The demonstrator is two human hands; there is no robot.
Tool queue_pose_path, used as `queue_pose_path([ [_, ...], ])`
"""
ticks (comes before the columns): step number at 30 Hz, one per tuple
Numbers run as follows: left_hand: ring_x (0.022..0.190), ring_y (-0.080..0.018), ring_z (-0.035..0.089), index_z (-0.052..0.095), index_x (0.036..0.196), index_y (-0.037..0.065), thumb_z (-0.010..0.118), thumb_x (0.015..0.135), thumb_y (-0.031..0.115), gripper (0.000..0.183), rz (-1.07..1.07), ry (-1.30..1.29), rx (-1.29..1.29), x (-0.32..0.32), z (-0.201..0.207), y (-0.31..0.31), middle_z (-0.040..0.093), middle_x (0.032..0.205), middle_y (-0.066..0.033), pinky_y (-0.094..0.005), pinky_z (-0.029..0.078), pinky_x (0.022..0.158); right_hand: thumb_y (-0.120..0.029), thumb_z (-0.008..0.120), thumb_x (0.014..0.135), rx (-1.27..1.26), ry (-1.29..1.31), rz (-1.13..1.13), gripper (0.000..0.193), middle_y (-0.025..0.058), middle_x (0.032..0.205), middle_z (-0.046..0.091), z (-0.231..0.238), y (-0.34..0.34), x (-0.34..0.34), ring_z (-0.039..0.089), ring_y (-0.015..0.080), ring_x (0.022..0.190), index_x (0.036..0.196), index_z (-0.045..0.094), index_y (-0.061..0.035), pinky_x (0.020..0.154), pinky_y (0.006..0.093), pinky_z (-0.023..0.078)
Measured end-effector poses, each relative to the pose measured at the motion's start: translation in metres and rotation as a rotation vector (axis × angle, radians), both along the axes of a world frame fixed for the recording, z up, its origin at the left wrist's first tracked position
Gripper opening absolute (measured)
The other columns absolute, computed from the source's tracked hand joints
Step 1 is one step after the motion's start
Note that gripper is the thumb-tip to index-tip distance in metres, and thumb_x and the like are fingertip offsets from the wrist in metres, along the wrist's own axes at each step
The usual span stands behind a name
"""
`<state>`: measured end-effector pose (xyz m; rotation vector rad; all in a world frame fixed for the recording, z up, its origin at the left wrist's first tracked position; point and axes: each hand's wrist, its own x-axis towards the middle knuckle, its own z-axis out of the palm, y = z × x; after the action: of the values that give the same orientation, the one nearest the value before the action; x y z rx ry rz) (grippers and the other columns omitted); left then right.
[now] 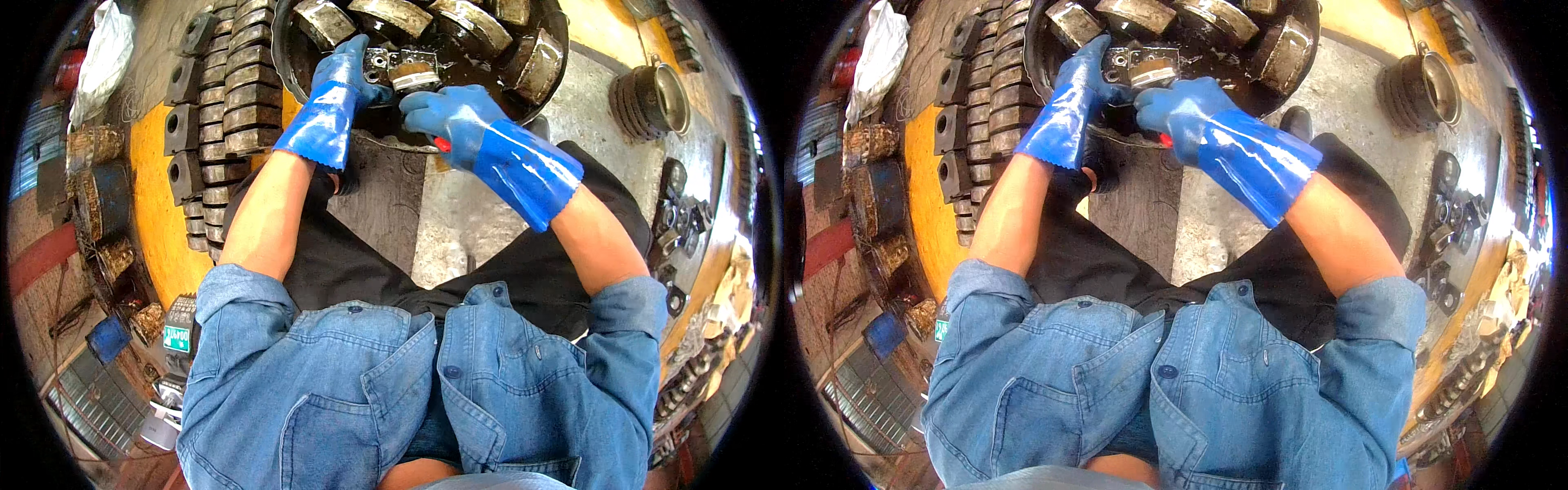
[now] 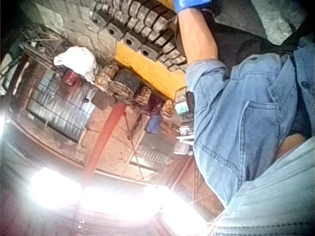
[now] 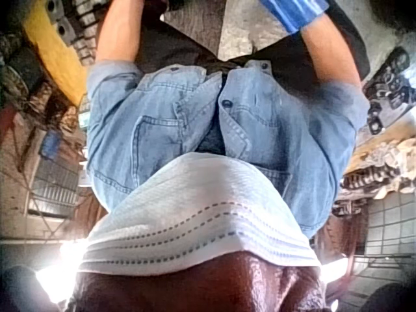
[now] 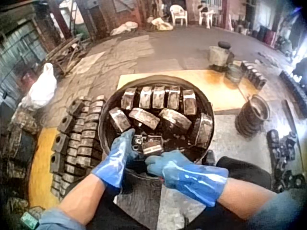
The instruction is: The person cleans various metal blocks and components by dipping them into a barrel of dark liquid and scrubbing them with a brush.
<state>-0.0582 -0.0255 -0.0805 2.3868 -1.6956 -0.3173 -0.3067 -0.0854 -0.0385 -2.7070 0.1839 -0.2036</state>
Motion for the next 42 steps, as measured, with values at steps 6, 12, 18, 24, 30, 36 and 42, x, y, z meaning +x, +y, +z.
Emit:
queue_pose_path([
  [6,0.134,-0.0350,0.058,0.049,0.151,0.006,0.098,0.059,0.041,0.110,-0.009,0.046,0.057,-0.010,-0.008,-0.017,0.059,0.147,-0.0189,-0.0409,0.049,0.113,0.004,0.071,0.079,0.036,-0.079,-0.205,0.031,0.0132,0.124,0.073,-0.031,-0.051,-0.021,0.071,0.0352,0.112,0.107,0.076,-0.0090,0.095,0.0414,0.060],
  [12,0.132,-0.0364,0.060,0.051,0.149,0.003,0.100,0.057,0.041,0.111,-0.013,0.022,-0.026,-0.003,-0.012,-0.009,0.062,0.141,-0.0225,-0.0422,0.050,0.110,0.004,0.072,0.081,0.116,-0.207,-0.085,0.029,0.0132,0.124,0.073,-0.017,-0.029,-0.007,0.071,0.0359,0.110,0.106,0.077,-0.0098,0.092,0.0406,0.060],
  [18,0.133,-0.0345,0.060,0.051,0.150,0.008,0.098,0.058,0.044,0.109,0.052,0.034,0.032,-0.016,-0.007,-0.015,0.061,0.144,-0.0194,-0.0425,0.049,0.111,0.005,0.073,0.080,0.048,-0.111,-0.161,0.032,0.0104,0.130,0.072,-0.026,-0.037,-0.006,0.071,0.0331,0.112,0.108,0.077,-0.0114,0.094,0.0416,0.059],
  [24,0.132,-0.0342,0.060,0.051,0.149,0.008,0.098,0.061,0.044,0.106,0.068,-0.008,0.046,-0.018,-0.008,-0.008,0.061,0.144,-0.0188,-0.0424,0.049,0.111,-0.001,0.076,0.073,-0.206,0.063,-0.032,0.047,0.0023,0.135,0.066,0.002,-0.037,0.011,0.071,0.0285,0.108,0.118,0.073,-0.0155,0.087,0.0411,0.060],
  [30,0.131,-0.0344,0.061,0.050,0.149,0.008,0.098,0.061,0.045,0.107,-0.001,-0.076,-0.023,-0.028,-0.007,-0.007,0.062,0.141,-0.0197,-0.0424,0.050,0.110,-0.009,0.071,0.089,-0.351,0.424,0.017,0.027,0.0074,0.117,0.075,0.011,-0.037,0.039,0.074,0.0274,0.107,0.113,0.078,-0.0178,0.088,0.0394,0.061],
  [36,0.127,-0.0357,0.063,0.052,0.146,0.007,0.099,0.060,0.044,0.104,-0.008,-0.047,0.014,-0.026,-0.004,-0.011,0.065,0.137,-0.0185,-0.0437,0.052,0.107,-0.012,0.082,0.072,-0.292,0.554,0.205,0.034,0.0026,0.109,0.071,0.021,-0.013,0.027,0.074,0.0275,0.102,0.105,0.076,-0.0153,0.082,0.0416,0.062],
  [42,0.128,-0.0373,0.062,0.051,0.148,0.007,0.097,0.065,0.041,0.101,-0.005,0.025,0.027,-0.016,-0.004,-0.008,0.063,0.140,-0.0184,-0.0442,0.050,0.108,-0.001,0.072,0.089,0.203,-0.325,-0.024,0.026,0.0121,0.119,0.076,0.010,-0.062,-0.030,0.073,0.0314,0.110,0.112,0.076,-0.0121,0.098,0.0386,0.060],
])
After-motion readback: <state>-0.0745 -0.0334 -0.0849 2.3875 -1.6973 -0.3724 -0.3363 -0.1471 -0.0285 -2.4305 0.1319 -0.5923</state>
